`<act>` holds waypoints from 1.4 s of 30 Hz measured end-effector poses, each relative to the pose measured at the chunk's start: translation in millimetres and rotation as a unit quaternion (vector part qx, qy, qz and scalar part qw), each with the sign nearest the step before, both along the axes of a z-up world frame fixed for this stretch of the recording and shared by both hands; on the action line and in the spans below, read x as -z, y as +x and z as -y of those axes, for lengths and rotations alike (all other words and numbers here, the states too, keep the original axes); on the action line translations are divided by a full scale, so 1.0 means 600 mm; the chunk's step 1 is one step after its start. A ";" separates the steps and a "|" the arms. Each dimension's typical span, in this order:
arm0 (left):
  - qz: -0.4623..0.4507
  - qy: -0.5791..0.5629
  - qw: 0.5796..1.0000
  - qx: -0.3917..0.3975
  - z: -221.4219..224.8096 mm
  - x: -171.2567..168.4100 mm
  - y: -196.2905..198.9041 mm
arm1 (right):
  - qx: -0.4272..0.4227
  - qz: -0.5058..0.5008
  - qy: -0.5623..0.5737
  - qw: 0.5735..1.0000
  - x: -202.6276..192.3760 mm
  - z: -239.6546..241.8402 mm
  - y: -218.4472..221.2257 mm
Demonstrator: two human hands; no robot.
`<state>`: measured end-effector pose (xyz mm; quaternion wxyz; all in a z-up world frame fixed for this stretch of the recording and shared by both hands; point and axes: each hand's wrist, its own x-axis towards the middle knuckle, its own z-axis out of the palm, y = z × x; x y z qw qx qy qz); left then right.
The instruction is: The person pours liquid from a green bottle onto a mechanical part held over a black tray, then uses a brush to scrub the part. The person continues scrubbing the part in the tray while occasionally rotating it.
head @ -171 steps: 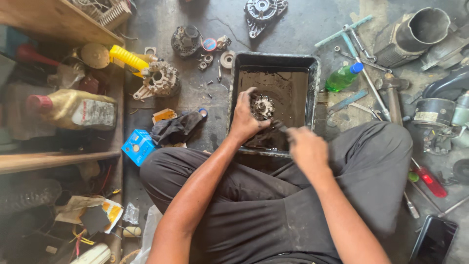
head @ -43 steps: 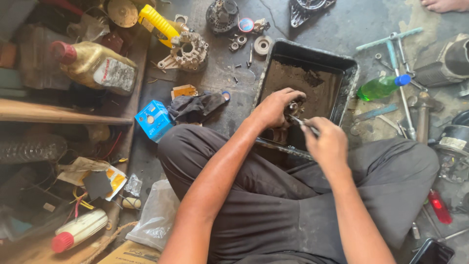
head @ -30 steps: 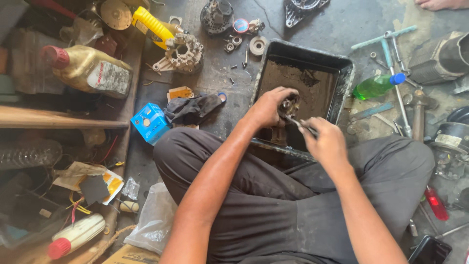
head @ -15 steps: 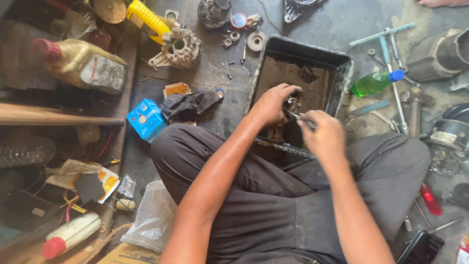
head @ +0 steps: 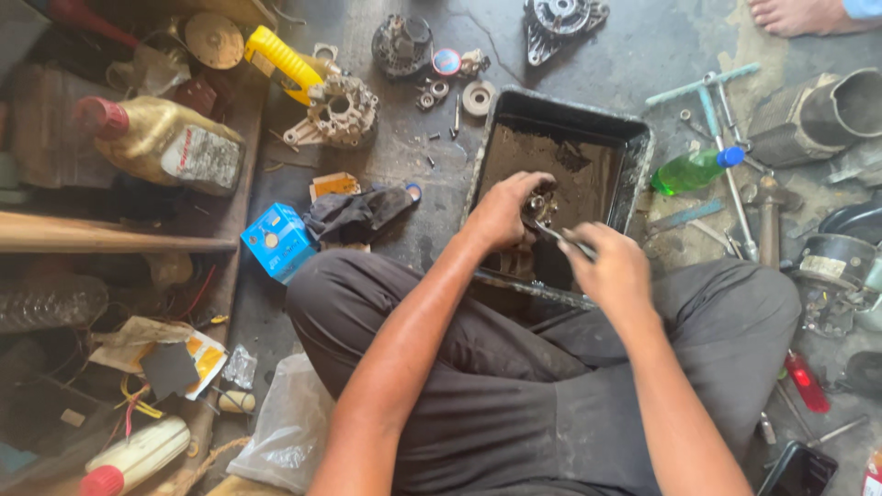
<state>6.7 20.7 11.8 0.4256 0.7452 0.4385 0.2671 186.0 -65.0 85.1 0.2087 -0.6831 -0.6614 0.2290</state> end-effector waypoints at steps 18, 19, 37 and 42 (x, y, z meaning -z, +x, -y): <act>-0.173 0.035 0.984 -0.019 0.008 -0.016 0.014 | -0.013 0.125 -0.041 0.991 0.081 0.056 -0.004; -0.164 0.023 0.986 -0.023 0.007 -0.014 0.012 | -0.009 0.121 -0.061 0.991 0.076 0.055 -0.005; -0.127 0.014 0.990 -0.058 0.022 0.040 0.029 | 0.118 0.021 0.066 0.991 0.010 0.041 -0.068; -0.075 -0.003 0.996 -0.055 0.006 0.028 0.013 | 0.108 0.042 0.006 0.993 0.000 0.038 -0.078</act>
